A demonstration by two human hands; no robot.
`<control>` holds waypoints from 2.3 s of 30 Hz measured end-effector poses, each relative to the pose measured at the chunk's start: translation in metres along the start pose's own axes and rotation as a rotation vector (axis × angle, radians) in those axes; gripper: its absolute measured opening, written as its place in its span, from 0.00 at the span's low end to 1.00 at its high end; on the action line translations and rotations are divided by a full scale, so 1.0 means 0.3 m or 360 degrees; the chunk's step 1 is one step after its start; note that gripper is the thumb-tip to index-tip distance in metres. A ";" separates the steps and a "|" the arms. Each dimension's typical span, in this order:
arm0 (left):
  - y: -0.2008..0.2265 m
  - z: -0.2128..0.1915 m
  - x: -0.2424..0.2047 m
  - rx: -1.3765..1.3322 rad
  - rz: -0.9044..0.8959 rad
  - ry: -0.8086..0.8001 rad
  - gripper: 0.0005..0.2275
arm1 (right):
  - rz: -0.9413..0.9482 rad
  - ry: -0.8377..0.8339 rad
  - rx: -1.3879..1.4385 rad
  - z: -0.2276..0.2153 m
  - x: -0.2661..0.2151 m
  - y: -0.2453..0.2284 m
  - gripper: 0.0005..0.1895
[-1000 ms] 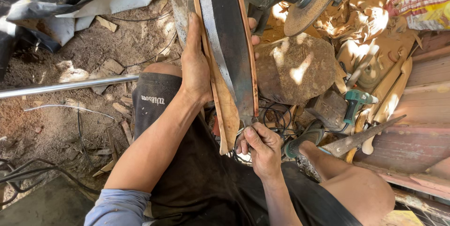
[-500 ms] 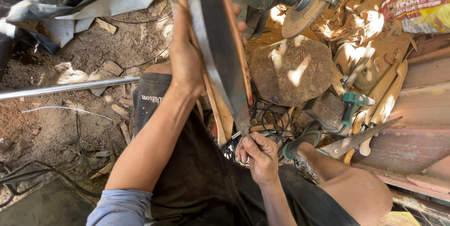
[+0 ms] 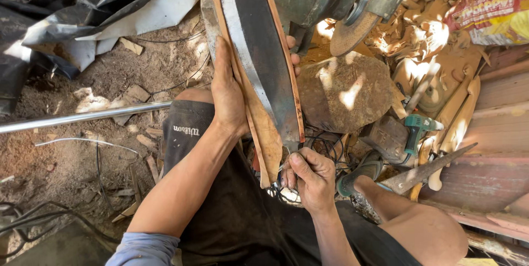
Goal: The person uses an angle grinder to smooth and shape a curved wooden piece, then switches to a chisel for finer carving. The person alternates between grinding and chiseling, inspecting the wood periodically.
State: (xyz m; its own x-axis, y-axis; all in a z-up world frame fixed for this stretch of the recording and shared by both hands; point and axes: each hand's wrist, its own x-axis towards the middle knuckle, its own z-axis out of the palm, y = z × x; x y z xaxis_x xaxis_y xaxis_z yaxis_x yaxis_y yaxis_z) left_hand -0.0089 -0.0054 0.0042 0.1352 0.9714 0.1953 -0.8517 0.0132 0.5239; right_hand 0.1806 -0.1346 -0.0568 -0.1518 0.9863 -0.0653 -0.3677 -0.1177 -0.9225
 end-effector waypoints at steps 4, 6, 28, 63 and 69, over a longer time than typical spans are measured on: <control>-0.003 -0.002 -0.001 -0.0103 -0.0079 0.0019 0.38 | -0.0006 -0.0002 0.0042 0.003 -0.001 0.009 0.12; -0.008 -0.001 -0.001 -0.0040 -0.0066 -0.0006 0.37 | -0.0007 -0.0018 0.0049 0.002 -0.004 0.012 0.12; -0.005 -0.167 0.052 -0.0035 0.0098 0.0187 0.14 | 0.0256 -0.0245 -0.0994 -0.093 0.021 -0.100 0.34; 0.031 -0.193 0.078 -0.1015 0.0001 -0.0897 0.15 | 0.0645 -0.0344 -0.1556 -0.085 -0.019 -0.012 0.29; -0.001 -0.219 0.081 -0.1099 -0.0132 -0.0791 0.08 | 0.0547 -0.0450 -0.1631 -0.089 -0.023 -0.002 0.28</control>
State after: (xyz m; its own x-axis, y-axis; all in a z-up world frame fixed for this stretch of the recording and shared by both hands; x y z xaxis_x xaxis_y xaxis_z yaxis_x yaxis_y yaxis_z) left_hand -0.0387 0.0337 -0.0456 0.2795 0.7461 0.6043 -0.9250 0.3780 -0.0389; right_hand 0.2063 -0.1383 -0.0659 -0.3513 0.8423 -0.4088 0.6444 -0.0993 -0.7582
